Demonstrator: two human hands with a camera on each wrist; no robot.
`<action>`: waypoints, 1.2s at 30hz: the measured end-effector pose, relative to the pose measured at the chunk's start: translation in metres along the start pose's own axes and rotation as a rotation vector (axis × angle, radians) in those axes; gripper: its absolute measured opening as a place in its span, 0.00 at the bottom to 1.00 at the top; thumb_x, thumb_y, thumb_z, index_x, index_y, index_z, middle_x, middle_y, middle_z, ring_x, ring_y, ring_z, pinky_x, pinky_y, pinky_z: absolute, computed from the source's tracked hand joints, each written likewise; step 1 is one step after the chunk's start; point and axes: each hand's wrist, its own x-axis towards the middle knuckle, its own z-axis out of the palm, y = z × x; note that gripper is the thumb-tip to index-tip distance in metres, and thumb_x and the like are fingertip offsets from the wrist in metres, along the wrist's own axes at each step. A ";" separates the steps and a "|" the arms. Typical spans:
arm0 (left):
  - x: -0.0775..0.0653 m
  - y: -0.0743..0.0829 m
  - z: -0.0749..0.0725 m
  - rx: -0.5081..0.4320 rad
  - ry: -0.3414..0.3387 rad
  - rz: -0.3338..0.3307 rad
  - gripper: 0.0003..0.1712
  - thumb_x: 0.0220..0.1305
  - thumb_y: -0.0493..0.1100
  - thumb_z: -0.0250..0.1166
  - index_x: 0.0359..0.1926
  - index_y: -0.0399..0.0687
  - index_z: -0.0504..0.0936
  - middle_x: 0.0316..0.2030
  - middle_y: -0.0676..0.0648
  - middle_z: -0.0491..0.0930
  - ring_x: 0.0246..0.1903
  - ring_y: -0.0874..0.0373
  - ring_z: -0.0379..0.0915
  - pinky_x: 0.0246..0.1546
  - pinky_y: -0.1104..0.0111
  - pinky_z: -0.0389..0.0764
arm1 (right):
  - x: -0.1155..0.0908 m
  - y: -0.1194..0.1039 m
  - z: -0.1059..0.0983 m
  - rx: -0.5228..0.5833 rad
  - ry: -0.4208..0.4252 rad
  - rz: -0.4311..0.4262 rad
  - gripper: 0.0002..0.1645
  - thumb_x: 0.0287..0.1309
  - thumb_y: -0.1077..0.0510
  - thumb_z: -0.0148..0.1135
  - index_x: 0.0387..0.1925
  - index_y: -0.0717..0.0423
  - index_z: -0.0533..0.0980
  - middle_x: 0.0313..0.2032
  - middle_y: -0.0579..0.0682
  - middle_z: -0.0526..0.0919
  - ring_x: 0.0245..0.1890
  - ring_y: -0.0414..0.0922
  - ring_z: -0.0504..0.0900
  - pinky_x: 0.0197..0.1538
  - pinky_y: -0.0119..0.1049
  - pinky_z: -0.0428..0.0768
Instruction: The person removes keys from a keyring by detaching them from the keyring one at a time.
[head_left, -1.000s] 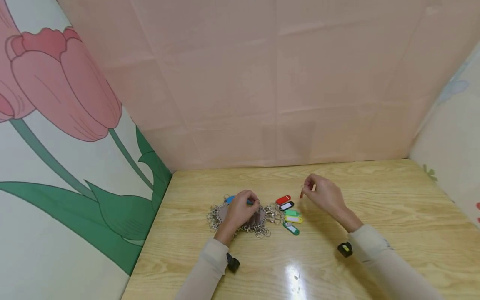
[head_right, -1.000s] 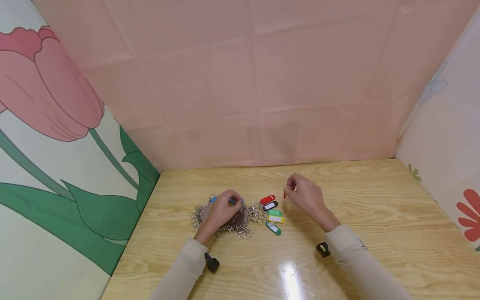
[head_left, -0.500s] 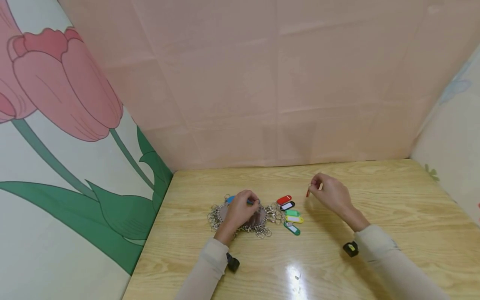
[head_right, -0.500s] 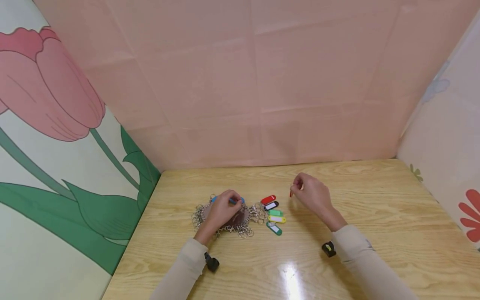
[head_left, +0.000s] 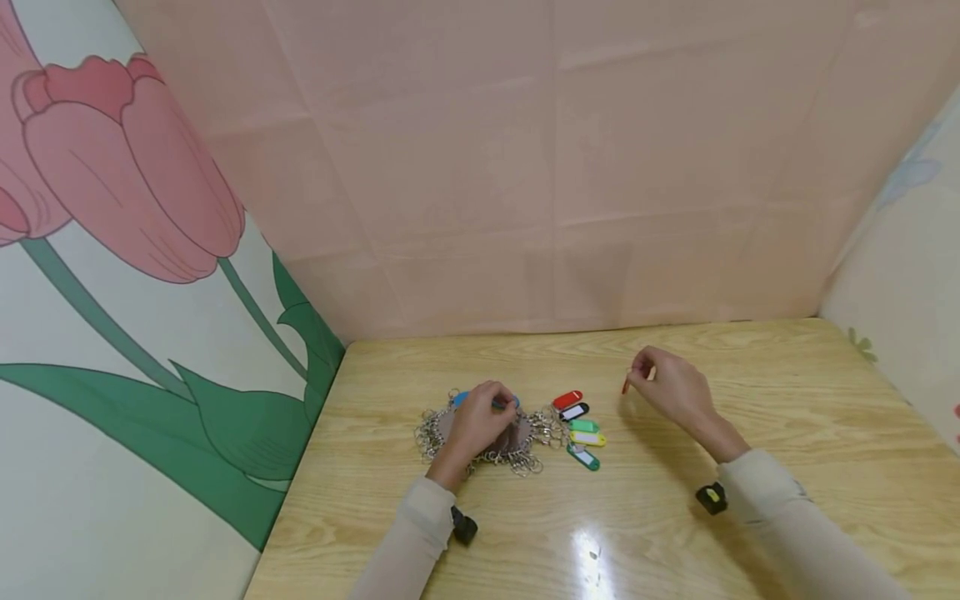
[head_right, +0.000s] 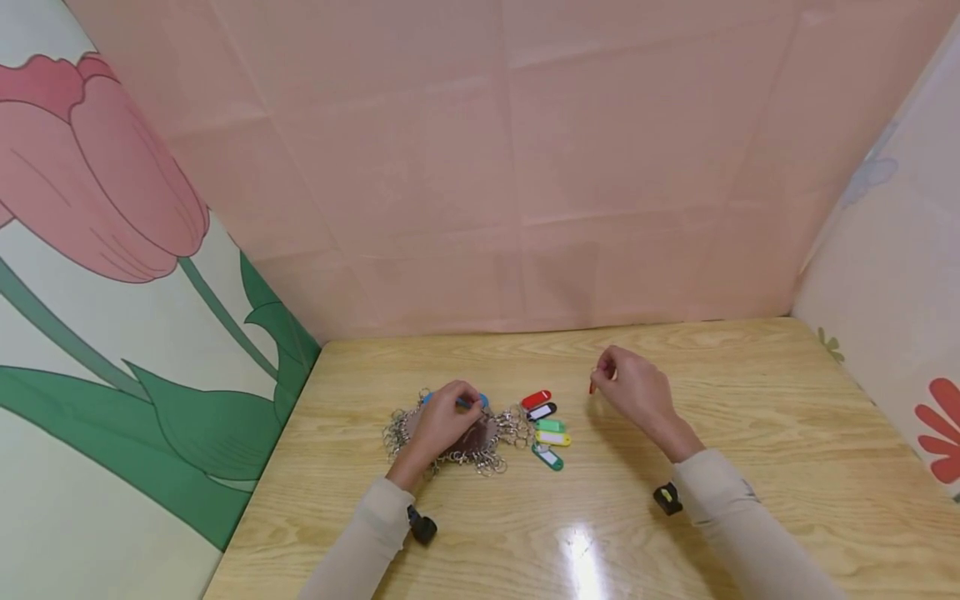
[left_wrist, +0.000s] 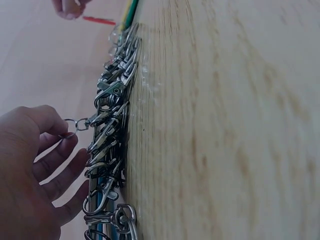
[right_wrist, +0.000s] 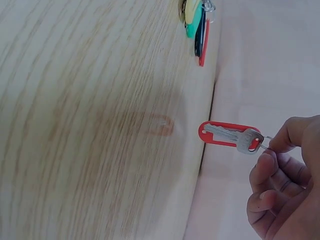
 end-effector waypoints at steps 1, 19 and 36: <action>0.000 0.000 0.000 0.002 0.000 -0.001 0.05 0.77 0.46 0.65 0.46 0.53 0.86 0.43 0.53 0.85 0.42 0.61 0.82 0.42 0.68 0.83 | 0.000 0.001 0.000 -0.003 -0.001 0.002 0.06 0.67 0.55 0.65 0.39 0.54 0.80 0.34 0.51 0.84 0.23 0.43 0.72 0.24 0.36 0.68; -0.001 -0.002 0.001 0.005 0.007 0.007 0.04 0.76 0.45 0.65 0.45 0.53 0.86 0.43 0.53 0.85 0.43 0.60 0.82 0.43 0.68 0.83 | -0.007 0.020 -0.006 0.002 0.027 0.010 0.08 0.69 0.54 0.63 0.39 0.55 0.79 0.33 0.53 0.85 0.19 0.41 0.68 0.20 0.35 0.64; -0.001 -0.003 0.002 -0.002 0.002 0.005 0.05 0.77 0.45 0.64 0.46 0.53 0.85 0.43 0.53 0.85 0.43 0.61 0.83 0.42 0.69 0.83 | -0.007 0.035 -0.009 0.006 0.031 0.061 0.09 0.71 0.53 0.61 0.42 0.55 0.80 0.37 0.54 0.86 0.22 0.43 0.71 0.22 0.38 0.66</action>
